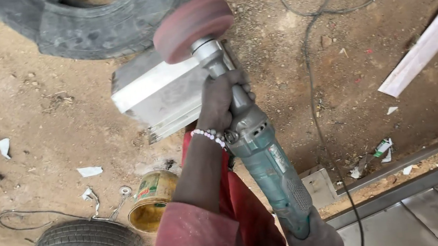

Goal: Polishing a metal box using a handheld power tool with a buffing wheel

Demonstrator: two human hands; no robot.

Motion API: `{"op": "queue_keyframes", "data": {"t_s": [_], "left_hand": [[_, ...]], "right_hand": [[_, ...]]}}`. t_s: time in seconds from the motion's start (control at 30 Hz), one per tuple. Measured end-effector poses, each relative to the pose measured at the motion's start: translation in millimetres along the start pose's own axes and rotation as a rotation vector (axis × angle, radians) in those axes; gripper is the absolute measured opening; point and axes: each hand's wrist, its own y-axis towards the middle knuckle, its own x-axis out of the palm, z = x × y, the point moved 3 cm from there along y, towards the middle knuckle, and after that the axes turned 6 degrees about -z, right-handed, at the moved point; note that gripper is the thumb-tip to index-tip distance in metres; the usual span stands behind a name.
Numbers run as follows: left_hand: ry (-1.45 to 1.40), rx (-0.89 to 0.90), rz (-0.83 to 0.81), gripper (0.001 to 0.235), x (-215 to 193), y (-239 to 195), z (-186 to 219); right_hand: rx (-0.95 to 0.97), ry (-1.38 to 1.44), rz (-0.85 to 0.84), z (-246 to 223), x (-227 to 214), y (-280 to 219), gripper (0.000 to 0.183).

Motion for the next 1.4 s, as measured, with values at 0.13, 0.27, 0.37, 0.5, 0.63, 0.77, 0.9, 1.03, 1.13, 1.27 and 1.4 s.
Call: {"op": "queue_keyframes", "data": {"t_s": [0.13, 0.27, 0.37, 0.5, 0.63, 0.77, 0.9, 1.03, 1.13, 1.27, 1.4], "left_hand": [[0.021, 0.007, 0.074, 0.016, -53, -6, 3], [-0.009, 0.037, 0.175, 0.011, -150, -15, 20], [-0.085, 0.005, 0.369, 0.015, -194, -40, 36], [-0.067, -0.003, 0.426, 0.011, -198, -56, 47], [0.084, 0.114, 0.322, 0.011, -177, -27, 25], [-0.008, 0.053, 0.254, 0.010, -85, 0, 0], [0.013, 0.009, 0.029, 0.012, -7, 7, -7], [0.085, 0.025, -0.029, 0.011, -9, 11, -14], [-0.007, 0.042, 0.032, 0.010, -62, -4, -14], [-0.022, 0.039, 0.197, 0.014, -154, -24, -1], [-0.009, 0.036, 0.425, 0.012, -172, -58, 23]], "right_hand": [[-0.114, 0.031, 0.032, -15, 8, -10, 0.073], [-0.121, -0.029, -0.283, -74, -9, -19, 0.058], [-0.219, 0.025, -0.391, -108, -18, -29, 0.051], [-0.235, -0.004, -0.455, -122, -22, -31, 0.041], [-0.267, 0.010, -0.235, -72, 9, -20, 0.049], [0.027, -0.051, -0.306, -34, -11, -11, 0.059], [0.127, -0.010, -0.112, -3, -17, 5, 0.091], [0.083, -0.013, -0.056, 9, 8, 9, 0.086], [0.035, -0.061, -0.152, 9, 42, 3, 0.099], [-0.294, 0.002, -0.128, -39, 37, -5, 0.077], [-0.303, 0.036, -0.392, -82, 6, -12, 0.047]]}}
